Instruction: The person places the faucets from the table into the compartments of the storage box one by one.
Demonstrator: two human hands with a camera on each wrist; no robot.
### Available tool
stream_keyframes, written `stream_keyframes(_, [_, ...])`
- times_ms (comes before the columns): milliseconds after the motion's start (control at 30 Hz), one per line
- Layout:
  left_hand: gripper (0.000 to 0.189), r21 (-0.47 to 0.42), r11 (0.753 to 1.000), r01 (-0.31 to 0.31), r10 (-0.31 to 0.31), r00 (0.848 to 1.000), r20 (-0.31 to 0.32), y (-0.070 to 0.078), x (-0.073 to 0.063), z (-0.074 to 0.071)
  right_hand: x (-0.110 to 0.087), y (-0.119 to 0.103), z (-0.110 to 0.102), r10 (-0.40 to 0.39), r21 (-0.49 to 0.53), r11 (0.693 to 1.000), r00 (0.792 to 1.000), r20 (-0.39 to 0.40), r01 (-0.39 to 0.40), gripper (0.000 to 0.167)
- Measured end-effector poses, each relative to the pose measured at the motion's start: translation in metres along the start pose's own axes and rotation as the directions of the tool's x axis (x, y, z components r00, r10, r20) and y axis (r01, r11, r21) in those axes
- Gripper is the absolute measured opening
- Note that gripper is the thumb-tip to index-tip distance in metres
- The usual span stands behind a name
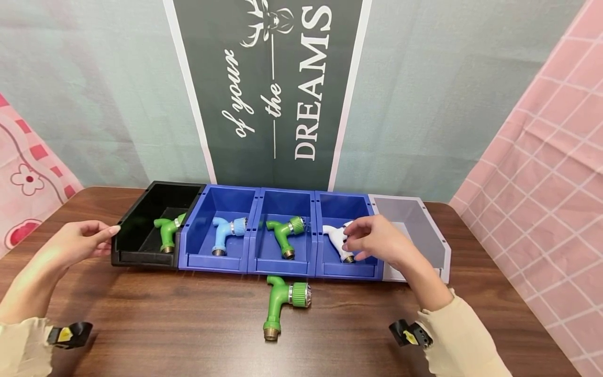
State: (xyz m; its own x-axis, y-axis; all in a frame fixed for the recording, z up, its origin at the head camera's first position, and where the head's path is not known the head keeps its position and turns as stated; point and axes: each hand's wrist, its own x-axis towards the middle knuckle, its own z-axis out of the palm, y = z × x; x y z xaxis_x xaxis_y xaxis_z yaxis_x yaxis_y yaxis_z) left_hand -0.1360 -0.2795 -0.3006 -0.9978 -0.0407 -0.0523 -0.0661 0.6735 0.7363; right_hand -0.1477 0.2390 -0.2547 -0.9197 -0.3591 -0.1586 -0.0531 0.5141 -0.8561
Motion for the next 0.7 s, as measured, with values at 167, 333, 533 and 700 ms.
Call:
stream_keyframes(167, [0.039, -0.009, 1.0, 0.0, 0.0, 1.0, 0.0, -0.001, 0.001, 0.0, -0.002, -0.001, 0.008, -0.01, -0.008, 1.0, 1.0, 0.01, 0.01, 0.034])
stream_keyframes(333, [0.039, -0.018, 1.0, 0.005, -0.004, 1.0, 0.005, -0.001, 0.001, 0.0, -0.004, -0.003, 0.017, -0.037, -0.024, 0.999, 0.999, 0.019, 0.037, 0.032])
stream_keyframes(533, [0.039, -0.016, 1.0, 0.0, 0.0, 1.0, 0.002, -0.001, 0.001, 0.0, -0.006, -0.005, 0.027, -0.053, -0.035, 0.998, 0.996, 0.07, 0.055, 0.031])
stream_keyframes(700, [0.039, -0.024, 1.0, -0.001, 0.001, 1.0, 0.004, 0.0, 0.001, 0.0, -0.007, -0.008, 0.033, -0.05, -0.027, 0.998, 0.995, 0.092, 0.053, 0.031])
